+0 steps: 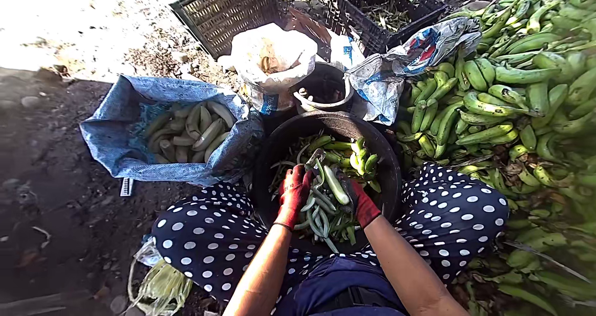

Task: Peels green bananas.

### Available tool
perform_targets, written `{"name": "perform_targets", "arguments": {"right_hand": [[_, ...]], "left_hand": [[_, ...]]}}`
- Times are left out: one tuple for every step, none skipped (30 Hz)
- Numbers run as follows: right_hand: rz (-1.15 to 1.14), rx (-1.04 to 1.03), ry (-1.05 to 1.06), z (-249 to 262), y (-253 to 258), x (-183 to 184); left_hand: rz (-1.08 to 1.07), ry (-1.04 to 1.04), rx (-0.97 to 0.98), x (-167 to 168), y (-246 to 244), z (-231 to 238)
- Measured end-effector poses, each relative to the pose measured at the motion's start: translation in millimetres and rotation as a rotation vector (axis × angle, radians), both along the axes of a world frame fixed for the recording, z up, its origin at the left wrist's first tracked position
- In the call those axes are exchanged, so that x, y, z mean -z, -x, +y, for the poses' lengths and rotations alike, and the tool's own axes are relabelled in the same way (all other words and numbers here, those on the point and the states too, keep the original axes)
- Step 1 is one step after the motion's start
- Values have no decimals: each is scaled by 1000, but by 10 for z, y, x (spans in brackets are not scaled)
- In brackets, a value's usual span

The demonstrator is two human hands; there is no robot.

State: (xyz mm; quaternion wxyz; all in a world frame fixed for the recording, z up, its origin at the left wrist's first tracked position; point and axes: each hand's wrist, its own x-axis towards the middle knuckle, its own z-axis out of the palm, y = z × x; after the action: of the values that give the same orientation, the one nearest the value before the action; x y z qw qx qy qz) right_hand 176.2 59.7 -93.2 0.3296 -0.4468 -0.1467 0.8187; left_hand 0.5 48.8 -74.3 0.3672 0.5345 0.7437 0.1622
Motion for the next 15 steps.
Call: {"name": "perform_targets", "arguments": {"right_hand": [[-14,-10,-23,-14,-6,-15],[-78,-3,-65,8,-27,-13],[-206,17,-120,48,-47,7],[-387,36,-180,98,-73,36],[-574,46,-234,146,-103,39],[-703,58,-267,190,-134,15],[-737,115,-265,234,-143,-12],[-704,192,-233,271,-134,-29],[-621,252,-194,292,-118,-8],[-499,252,-162,281,-112,21],[-368,191,-150,233,-107,46],[-252,69,-153,166,-112,59],[-183,-65,-157,111,-102,52],[-147,-177,-159,81,-89,56],[-158,-235,-163,61,-79,54]], "left_hand": [[-28,-16,-14,2,25,0],[-92,-36,3,-4,21,-26],[-162,-35,46,-16,-5,-71],[-227,-21,101,-43,-49,-132],[-273,-11,165,-60,-105,-197],[-303,-9,222,-72,-166,-259],[-314,-8,268,-79,-220,-310],[-301,-9,291,-84,-260,-343],[-271,-6,288,-82,-282,-346],[-218,-3,267,-76,-281,-314],[-163,4,227,-71,-252,-252],[-120,5,164,-47,-202,-176],[-94,6,92,-15,-138,-99],[-78,10,34,5,-71,-31],[-63,21,-4,27,-14,18]]}}
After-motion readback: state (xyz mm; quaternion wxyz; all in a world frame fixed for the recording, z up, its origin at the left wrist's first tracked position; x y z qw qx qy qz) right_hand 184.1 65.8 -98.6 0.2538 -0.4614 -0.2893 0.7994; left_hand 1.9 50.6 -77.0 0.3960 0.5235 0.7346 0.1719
